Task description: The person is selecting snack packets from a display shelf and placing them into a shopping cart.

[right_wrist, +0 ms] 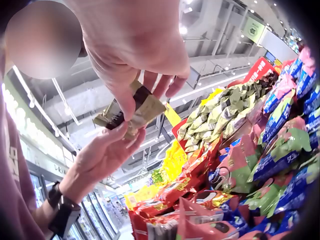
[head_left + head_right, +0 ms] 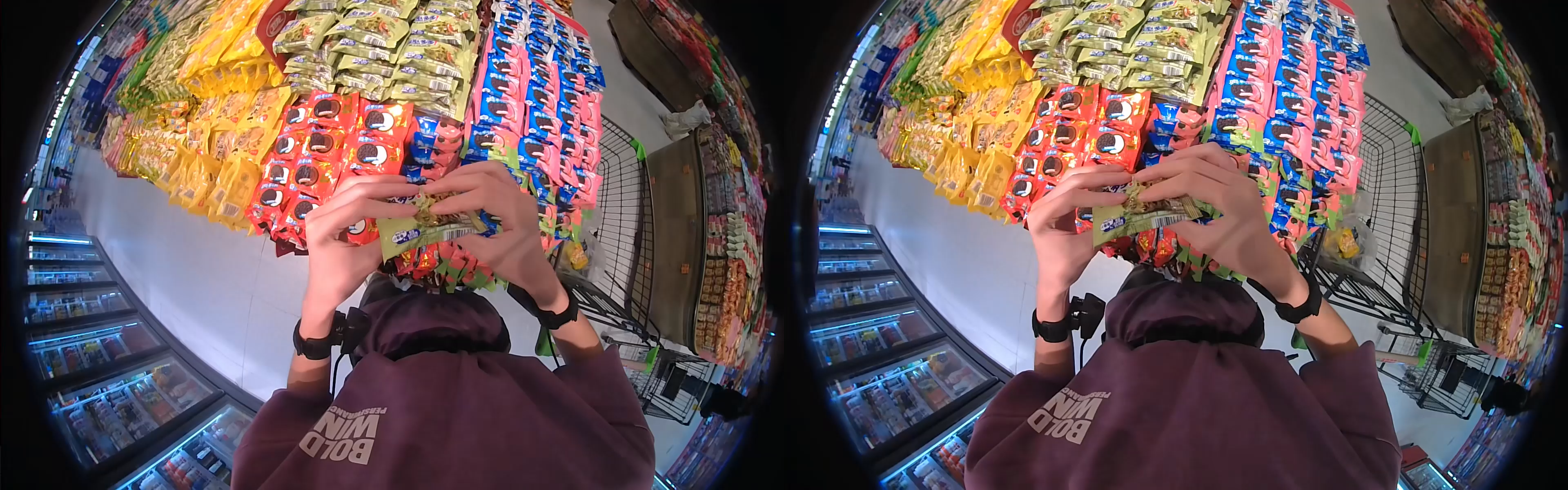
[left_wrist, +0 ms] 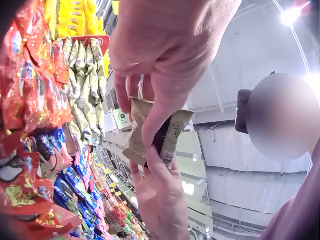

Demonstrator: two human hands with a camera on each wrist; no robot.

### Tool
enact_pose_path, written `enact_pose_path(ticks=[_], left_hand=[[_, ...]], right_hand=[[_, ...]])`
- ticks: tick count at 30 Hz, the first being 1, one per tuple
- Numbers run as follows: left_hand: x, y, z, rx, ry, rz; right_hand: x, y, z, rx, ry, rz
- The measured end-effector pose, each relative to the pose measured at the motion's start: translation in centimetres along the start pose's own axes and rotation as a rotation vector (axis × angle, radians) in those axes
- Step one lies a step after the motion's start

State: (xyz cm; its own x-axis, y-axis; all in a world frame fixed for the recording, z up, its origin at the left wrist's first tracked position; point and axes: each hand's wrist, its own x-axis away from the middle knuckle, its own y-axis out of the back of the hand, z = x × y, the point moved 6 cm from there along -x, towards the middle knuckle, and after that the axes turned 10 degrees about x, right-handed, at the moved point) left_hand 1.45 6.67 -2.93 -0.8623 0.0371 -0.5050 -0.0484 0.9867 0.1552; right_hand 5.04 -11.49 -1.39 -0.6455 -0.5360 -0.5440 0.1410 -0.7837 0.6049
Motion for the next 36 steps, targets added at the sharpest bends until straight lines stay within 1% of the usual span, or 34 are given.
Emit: enact_pose_path(ticks=[1, 3, 9, 13, 15, 17, 21, 24, 28, 31, 36], left_hand=[[-0.2, -0.1, -0.7, -0.062, -0.108, 0.005], [-0.2, -0.1, -1.1, -0.093, -0.113, -0.023], [0.2, 0.2, -0.9, -0.136, -0.092, -0.023], [0.1, 0.4, -1.3, -0.163, -0.116, -0.016], [0.3, 0.5, -1.2, -0.199, -0.095, 0.016], [0.5, 0.4, -1.1, -0.159, -0.081, 0.050], [0.7, -0.1, -0.5, -0.171, -0.052, 0.086], [0.7, -0.2, -0.2, -0.134, -0.046, 0.093], [0.7, -0.3, 0.0, -0.084, 0.008, 0.108], [0.7, -0.2, 0.5, -0.118, 0.005, 0.122], [0.1, -0.1, 0.8, -0.066, 0.025, 0.106]], right_hand=[[0.1, 0.0, 0.1, 0.021, 0.026, -0.030], [0.4, -0.1, 0.4, 0.063, 0.078, -0.090], [0.3, 0.0, 0.9, 0.114, 0.124, -0.083], [0.1, -0.2, 1.5, 0.059, 0.074, 0.030], [-0.1, 0.1, 1.8, 0.058, 0.061, 0.089], [-0.3, 0.1, 1.7, 0.080, 0.059, 0.126], [-0.5, -0.3, 1.3, 0.101, 0.062, 0.169], [-0.8, -0.3, 1.5, 0.152, 0.076, 0.215], [-1.0, -0.8, 1.9, 0.197, 0.112, 0.270], [-1.4, -0.7, 1.9, 0.191, 0.110, 0.283], [-2.3, -0.5, 1.2, 0.181, 0.077, 0.330]])
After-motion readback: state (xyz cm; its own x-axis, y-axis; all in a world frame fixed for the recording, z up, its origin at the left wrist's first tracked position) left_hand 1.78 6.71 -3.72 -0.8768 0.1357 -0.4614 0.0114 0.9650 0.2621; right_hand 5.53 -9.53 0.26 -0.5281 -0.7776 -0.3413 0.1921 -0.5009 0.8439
